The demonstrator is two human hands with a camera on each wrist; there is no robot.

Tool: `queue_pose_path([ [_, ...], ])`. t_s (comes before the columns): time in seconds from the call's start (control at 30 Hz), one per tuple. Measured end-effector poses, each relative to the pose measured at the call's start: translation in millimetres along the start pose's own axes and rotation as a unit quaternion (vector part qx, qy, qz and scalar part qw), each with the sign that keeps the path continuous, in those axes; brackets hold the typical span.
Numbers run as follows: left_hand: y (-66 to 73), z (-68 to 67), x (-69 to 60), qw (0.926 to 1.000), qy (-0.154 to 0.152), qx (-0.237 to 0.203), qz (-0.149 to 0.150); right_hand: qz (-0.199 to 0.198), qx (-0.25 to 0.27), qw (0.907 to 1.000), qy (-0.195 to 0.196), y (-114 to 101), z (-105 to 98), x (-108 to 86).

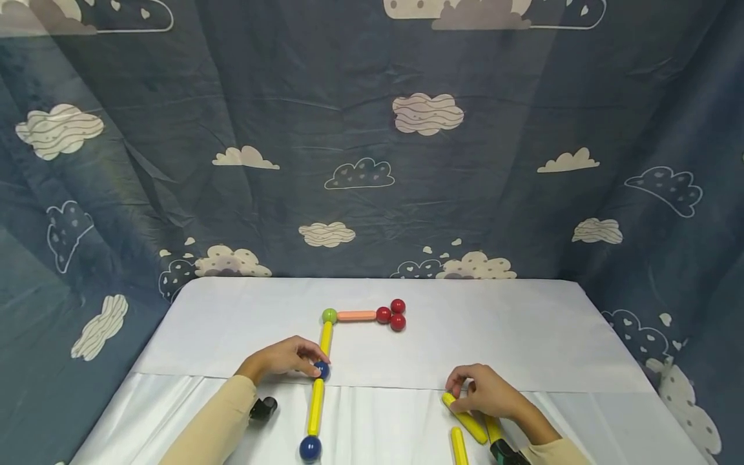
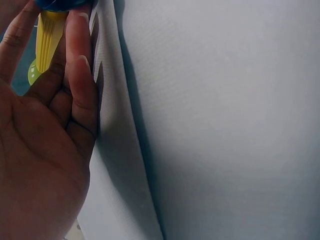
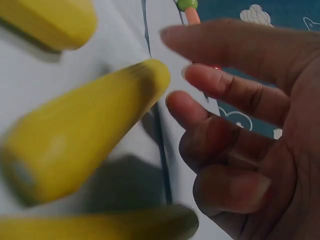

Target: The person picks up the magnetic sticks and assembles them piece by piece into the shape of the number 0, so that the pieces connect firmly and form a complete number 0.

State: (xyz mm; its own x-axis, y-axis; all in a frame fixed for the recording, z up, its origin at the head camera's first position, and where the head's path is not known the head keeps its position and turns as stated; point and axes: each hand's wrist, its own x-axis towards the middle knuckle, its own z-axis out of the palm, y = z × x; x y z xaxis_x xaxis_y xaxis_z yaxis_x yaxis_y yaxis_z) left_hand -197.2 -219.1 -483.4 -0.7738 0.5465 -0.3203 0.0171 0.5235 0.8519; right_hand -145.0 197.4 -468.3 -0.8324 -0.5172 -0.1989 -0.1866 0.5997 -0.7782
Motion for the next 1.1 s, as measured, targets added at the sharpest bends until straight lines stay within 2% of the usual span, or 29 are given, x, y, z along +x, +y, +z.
queue_pose_path([
  [0.23,0.0,1.4,-1.4,1.0,0.002,-0.001,-0.004,0.003,-0.012,0.9999,0.0,5,6,-14.5],
  [0.43,2.6,0.7,-1.5,0.9998,0.008,0.003,-0.018,0.01,-0.039,0.9992,0.002,5,9,-14.4],
  [0.57,5.3,0.3,0.8,0.9998,0.012,0.008,-0.015,0.008,-0.065,0.9978,0.004,5,7,-13.2],
  [0.87,-0.6,-0.5,5.7,0.9995,0.015,0.012,-0.024,-0.013,-0.09,0.9959,0.003,0,4,-4.0],
  [1.1,-3.3,0.5,3.7,0.9992,0.018,0.009,-0.033,-0.011,-0.099,0.995,-0.006,-18,12,11.6],
])
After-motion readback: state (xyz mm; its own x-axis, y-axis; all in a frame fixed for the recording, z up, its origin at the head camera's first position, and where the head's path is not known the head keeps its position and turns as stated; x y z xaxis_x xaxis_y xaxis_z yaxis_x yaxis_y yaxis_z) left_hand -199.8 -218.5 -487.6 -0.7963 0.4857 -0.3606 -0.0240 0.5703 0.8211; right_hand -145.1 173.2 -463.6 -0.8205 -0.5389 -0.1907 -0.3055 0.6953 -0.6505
